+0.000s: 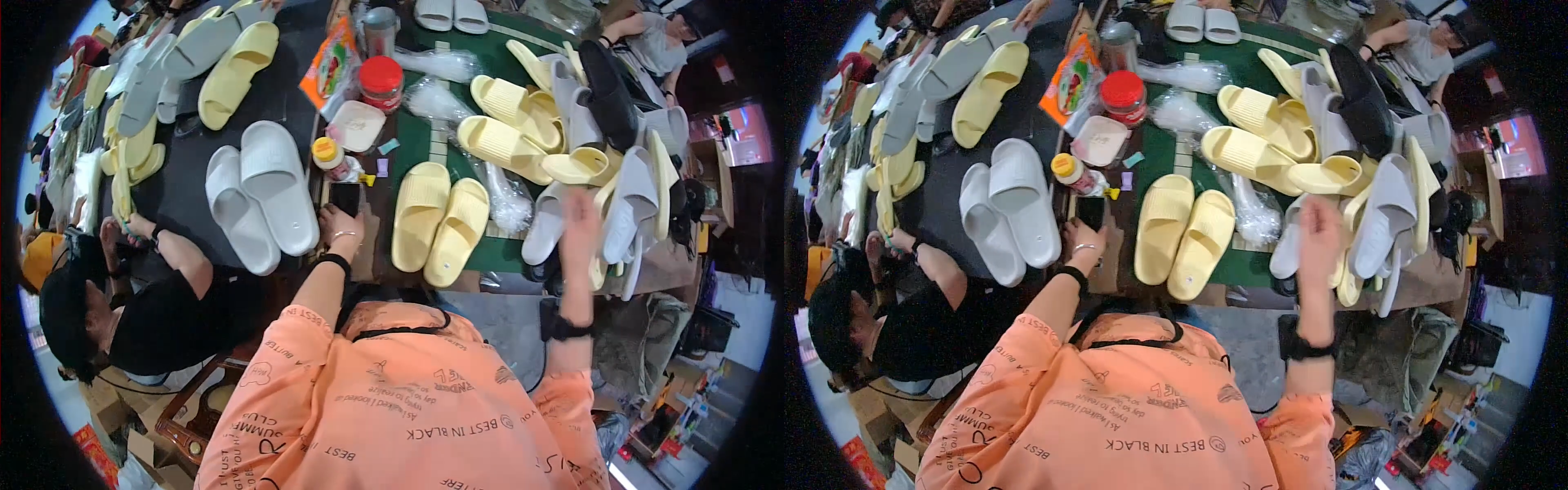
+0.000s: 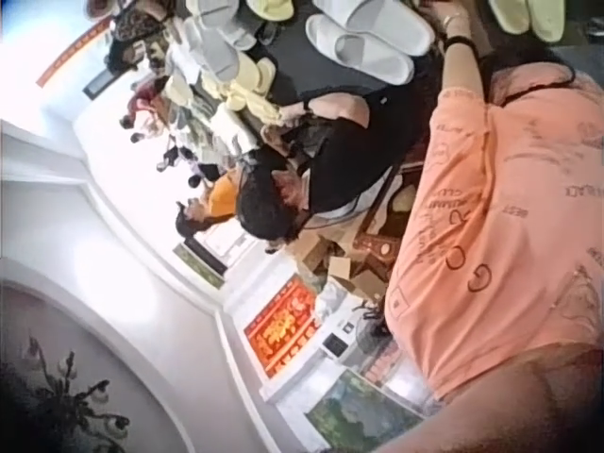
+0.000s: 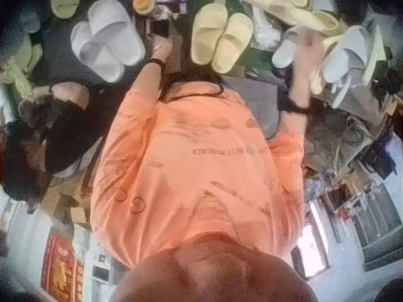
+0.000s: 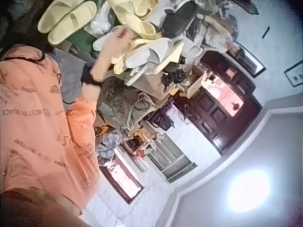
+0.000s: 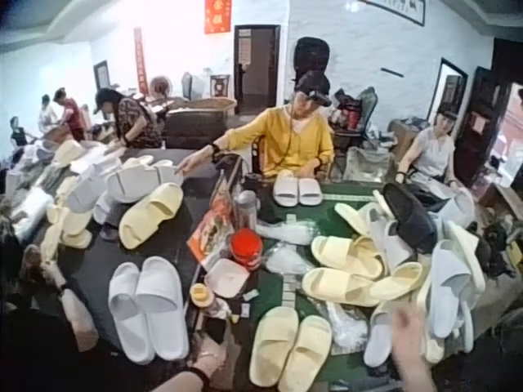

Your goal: Inspecting, sorting, and organizing various sandal components at a production table.

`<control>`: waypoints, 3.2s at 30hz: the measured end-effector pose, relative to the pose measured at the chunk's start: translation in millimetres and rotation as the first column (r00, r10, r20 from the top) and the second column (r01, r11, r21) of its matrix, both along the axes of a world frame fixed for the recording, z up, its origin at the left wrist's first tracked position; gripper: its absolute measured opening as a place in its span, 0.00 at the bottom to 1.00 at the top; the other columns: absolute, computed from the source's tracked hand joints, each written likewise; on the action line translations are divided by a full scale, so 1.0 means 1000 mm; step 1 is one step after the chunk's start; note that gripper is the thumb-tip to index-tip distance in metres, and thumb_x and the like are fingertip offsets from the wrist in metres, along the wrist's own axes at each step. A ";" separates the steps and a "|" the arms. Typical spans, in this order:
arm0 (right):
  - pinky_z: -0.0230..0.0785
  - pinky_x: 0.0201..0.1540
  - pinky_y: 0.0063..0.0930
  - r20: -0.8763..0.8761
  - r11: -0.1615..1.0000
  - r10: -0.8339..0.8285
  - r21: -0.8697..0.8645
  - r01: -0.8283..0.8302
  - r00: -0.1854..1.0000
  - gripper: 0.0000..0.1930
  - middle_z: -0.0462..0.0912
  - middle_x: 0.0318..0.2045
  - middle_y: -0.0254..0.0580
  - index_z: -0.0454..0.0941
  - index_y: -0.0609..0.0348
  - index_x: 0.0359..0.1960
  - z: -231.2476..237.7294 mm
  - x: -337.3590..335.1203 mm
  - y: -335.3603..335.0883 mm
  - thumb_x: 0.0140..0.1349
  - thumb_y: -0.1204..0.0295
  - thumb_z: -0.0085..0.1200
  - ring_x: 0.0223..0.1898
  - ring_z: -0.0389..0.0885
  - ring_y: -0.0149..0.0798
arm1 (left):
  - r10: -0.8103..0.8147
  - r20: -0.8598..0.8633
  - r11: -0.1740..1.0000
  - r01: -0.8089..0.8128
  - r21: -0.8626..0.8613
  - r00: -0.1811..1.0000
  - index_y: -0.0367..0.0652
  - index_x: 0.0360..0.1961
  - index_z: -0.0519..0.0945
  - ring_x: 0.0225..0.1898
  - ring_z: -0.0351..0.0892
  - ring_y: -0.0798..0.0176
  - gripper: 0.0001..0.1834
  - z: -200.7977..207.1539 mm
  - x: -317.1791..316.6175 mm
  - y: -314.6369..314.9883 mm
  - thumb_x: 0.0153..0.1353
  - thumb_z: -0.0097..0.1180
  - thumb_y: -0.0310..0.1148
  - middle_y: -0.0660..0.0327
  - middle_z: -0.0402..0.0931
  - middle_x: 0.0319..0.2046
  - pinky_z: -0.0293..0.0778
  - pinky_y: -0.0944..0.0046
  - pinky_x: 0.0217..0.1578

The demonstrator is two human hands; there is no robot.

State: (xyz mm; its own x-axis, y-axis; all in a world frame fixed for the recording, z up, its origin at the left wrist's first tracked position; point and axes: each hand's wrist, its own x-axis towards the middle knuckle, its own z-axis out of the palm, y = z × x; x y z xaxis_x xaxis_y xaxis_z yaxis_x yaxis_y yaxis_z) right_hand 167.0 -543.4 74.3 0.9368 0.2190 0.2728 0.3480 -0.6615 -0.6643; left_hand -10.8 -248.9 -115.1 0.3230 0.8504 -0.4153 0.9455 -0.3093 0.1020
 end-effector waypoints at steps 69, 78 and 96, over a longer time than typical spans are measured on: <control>0.64 0.38 0.32 -0.242 0.482 0.876 0.476 -0.735 0.418 0.08 0.73 0.26 0.46 0.69 0.64 0.31 -0.037 -0.222 0.286 0.51 0.74 0.49 0.32 0.73 0.43 | 0.042 0.854 0.882 0.382 -0.276 0.519 0.47 0.53 0.65 0.48 0.56 0.56 0.23 0.156 -0.135 0.094 0.64 0.23 0.42 0.53 0.60 0.45 0.47 0.63 0.53; 0.65 0.28 0.21 -0.550 0.555 0.827 0.759 -0.341 0.121 0.08 0.70 0.20 0.34 0.69 0.63 0.30 -0.075 -0.236 0.314 0.60 0.70 0.40 0.24 0.69 0.26 | 0.359 0.778 0.733 0.359 -0.577 0.516 0.44 0.52 0.66 0.42 0.62 0.62 0.20 0.145 -0.143 0.118 0.62 0.34 0.40 0.54 0.64 0.43 0.57 0.65 0.48; 0.57 0.14 0.31 -0.863 0.874 0.485 0.482 -0.059 0.139 0.08 0.72 0.17 0.46 0.71 0.65 0.24 -0.127 -0.260 0.485 0.49 0.76 0.38 0.17 0.71 0.40 | -0.190 0.129 0.958 0.213 -0.194 0.973 0.42 0.41 0.74 0.45 0.69 0.46 0.29 0.082 -0.087 0.327 0.54 0.34 0.55 0.50 0.72 0.41 0.62 0.56 0.46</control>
State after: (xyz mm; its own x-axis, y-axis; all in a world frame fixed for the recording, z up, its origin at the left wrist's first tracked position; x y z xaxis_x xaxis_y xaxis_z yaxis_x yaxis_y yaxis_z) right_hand -93.4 -58.5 -52.7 0.3872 0.6415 -0.6622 -0.5687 -0.3991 -0.7192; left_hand -97.8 78.5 -33.2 0.5312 0.6633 -0.5271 0.8456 -0.4537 0.2813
